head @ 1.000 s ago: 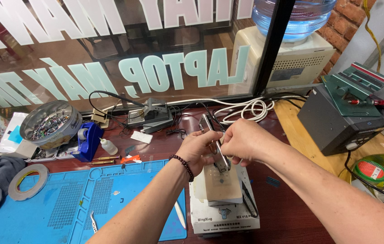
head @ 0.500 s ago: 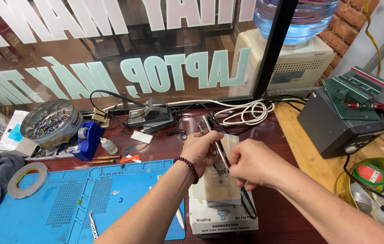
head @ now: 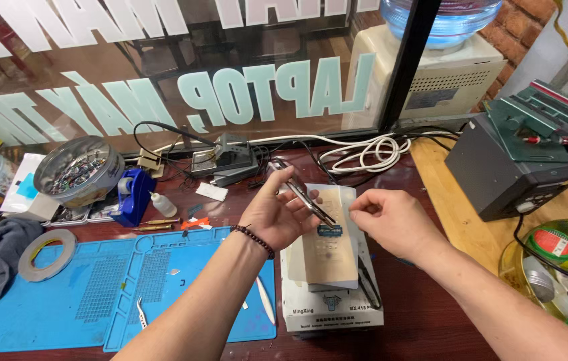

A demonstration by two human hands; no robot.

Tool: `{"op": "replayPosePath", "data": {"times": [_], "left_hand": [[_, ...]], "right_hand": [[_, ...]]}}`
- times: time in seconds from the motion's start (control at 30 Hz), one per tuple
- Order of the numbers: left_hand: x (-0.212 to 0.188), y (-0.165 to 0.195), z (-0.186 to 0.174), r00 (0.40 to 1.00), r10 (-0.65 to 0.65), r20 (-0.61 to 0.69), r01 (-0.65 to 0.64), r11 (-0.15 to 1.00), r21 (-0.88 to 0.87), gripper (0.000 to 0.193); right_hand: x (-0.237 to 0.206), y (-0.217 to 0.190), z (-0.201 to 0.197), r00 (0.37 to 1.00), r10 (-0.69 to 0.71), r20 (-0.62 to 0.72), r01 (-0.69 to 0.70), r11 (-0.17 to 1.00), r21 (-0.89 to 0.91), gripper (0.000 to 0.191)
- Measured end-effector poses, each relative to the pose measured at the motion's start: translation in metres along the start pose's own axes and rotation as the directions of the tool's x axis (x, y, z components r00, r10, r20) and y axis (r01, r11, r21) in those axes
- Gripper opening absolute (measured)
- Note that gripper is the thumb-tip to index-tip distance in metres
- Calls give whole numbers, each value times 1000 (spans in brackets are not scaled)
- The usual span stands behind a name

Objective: The person removes the back cover of a smartphone, disconnects internal components, and takes out the old battery. They then retrieve a new battery from a shelf, open its packaging, and prepare to install it.

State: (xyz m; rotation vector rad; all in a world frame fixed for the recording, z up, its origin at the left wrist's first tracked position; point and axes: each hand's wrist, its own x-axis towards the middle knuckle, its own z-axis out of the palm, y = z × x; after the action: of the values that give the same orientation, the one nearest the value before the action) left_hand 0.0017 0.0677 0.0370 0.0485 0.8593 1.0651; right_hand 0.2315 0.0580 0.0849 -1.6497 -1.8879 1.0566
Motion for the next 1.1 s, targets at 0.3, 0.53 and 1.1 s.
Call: {"op": "replayPosePath", "data": {"times": [0.3, 0.53, 1.1], "left_hand": [[-19, -3, -3, 999, -23, 38, 24, 1000, -16, 34], [-20, -17, -1, 999, -14, 30, 10, 991, 131, 33], [-25, -16, 9, 1000, 4, -25, 1, 980, 201, 32]], "right_hand": [[5, 13, 35, 988, -153, 8, 145, 918, -369, 24], [19, 14, 35, 999, -3, 54, 19, 955, -297, 26], [53, 61, -12, 924, 360, -129, -208, 755, 622, 18]]}}
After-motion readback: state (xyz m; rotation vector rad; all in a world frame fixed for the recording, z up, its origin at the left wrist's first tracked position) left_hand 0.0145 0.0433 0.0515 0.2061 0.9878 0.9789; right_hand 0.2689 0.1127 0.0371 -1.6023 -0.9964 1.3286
